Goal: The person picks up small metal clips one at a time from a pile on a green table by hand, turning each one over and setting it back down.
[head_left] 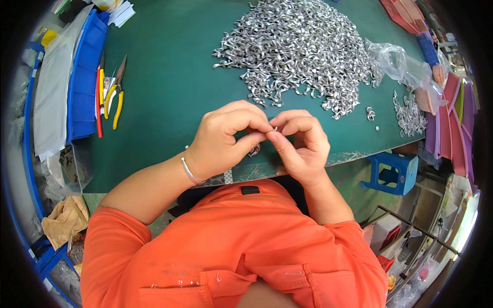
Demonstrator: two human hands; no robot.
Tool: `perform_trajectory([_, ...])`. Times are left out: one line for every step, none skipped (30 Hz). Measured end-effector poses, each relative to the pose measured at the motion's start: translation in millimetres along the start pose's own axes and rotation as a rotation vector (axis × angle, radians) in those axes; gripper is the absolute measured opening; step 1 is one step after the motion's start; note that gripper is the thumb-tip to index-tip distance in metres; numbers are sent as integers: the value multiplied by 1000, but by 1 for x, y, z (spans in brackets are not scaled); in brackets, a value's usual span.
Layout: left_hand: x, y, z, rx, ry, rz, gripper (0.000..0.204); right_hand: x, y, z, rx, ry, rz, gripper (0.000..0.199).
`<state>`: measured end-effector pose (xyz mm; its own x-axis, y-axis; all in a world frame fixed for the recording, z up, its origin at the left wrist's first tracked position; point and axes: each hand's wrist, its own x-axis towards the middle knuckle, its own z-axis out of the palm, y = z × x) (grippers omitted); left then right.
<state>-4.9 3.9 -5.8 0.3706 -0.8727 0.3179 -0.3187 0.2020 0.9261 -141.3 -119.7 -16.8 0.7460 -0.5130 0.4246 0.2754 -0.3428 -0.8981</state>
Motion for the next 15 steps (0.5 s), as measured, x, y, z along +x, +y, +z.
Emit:
perform_trajectory([0, -2, -4, 140, -17, 116, 17, 1, 1, -1, -45, -19, -40, 21])
perform_trajectory([-1, -4, -5, 137, -51, 116, 22, 1, 1, -2, -73, -34, -55, 21])
perform_trajectory([-1, -2, -3, 77, -6, 45, 22, 0, 0, -4, -100, -48, -71, 22])
perform_trajectory([0, 1, 2, 11, 40, -13, 23, 5, -2, -11, -192, -36, -148, 22])
perform_trajectory([1, 3, 6, -56, 83, -73, 23, 11, -4, -19, -283, -25, -224, 22])
perform_trajectory([-2, 2, 6, -78, 119, -105, 27, 17, -6, -28, -374, -15, -300, 22])
perform_trajectory([-4, 1, 4, -71, 155, -115, 25, 31, -3, -44, -522, 94, -388, 22])
perform_trajectory([-3, 3, 3, -71, 126, -146, 24, 47, 2, -68, -567, 253, -401, 21])
perform_trajectory([-4, 4, 0, -59, 108, -181, 23, 68, 7, -95, -600, 392, -441, 21])
perform_trajectory([-4, 4, 0, -83, 109, -186, 22, 86, 14, -129, -586, 497, -448, 21])
perform_trajectory([-2, 3, 1, -112, 102, -195, 20, 101, 19, -164, -664, 618, -422, 18])
perform_trajectory([-1, 2, 3, -121, 107, -194, 18, 113, 21, -192, -821, 639, -386, 12])
perform_trajectory([1, 1, 5, -128, 94, -177, 18, 120, 20, -211, -870, 626, -235, 9])
perform_trajectory([0, 0, 3, -120, 93, -174, 17, 125, 24, -221, -929, 605, -107, 10])
perform_trajectory([-1, -1, 1, -114, 92, -171, 17, 124, 25, -226, -948, 582, -133, 9])
